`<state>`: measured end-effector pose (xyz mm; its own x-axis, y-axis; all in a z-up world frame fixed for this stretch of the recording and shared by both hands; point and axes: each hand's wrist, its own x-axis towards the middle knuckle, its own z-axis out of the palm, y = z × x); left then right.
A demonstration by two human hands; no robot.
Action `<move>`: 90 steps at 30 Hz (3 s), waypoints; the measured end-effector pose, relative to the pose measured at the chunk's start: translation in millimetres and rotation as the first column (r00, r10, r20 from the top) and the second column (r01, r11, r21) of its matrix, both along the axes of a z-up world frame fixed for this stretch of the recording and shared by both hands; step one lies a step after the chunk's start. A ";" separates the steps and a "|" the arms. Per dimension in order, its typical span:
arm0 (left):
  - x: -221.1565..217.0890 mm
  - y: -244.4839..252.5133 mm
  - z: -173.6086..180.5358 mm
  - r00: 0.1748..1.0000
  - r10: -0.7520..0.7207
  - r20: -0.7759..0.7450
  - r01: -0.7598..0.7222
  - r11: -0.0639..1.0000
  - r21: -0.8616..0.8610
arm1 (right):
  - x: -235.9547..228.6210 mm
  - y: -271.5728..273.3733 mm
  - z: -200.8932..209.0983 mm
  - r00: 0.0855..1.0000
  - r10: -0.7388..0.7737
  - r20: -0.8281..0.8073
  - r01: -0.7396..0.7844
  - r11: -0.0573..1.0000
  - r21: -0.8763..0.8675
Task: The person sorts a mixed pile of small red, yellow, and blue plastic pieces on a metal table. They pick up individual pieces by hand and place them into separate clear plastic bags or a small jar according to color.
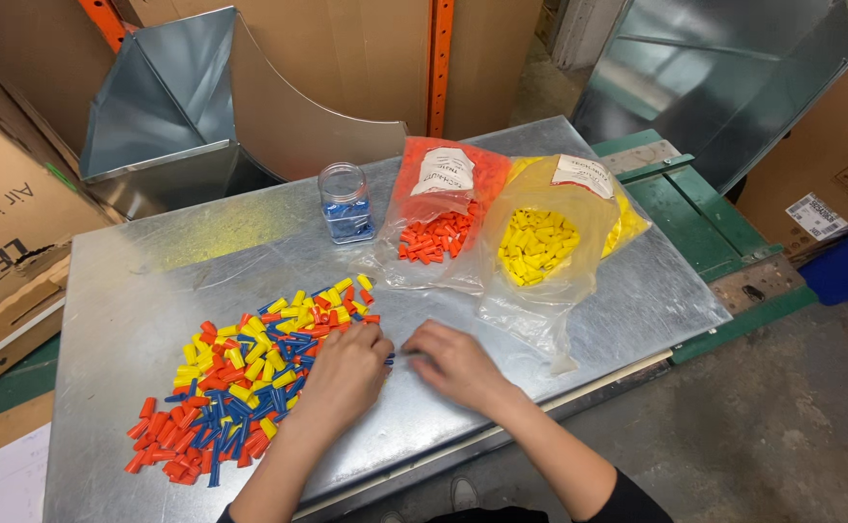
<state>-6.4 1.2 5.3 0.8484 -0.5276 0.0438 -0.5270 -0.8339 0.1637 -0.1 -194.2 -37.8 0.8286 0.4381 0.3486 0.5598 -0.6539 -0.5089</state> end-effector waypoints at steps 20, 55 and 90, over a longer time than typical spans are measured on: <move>8.7 22.3 -4.5 0.991 0.074 0.115 -0.065 0.995 -0.076 | 14.3 38.6 32.9 0.914 0.007 -0.406 -0.082 0.982 -0.168; 196.4 37.4 50.6 0.922 0.359 0.147 -0.318 0.917 -0.242 | 89.0 8.6 66.6 0.961 0.071 -0.268 0.183 0.566 0.804; -56.0 139.5 23.1 0.739 0.674 -0.009 -0.589 0.639 -0.495 | 208.8 89.8 74.9 0.978 -0.208 0.011 0.205 0.968 0.145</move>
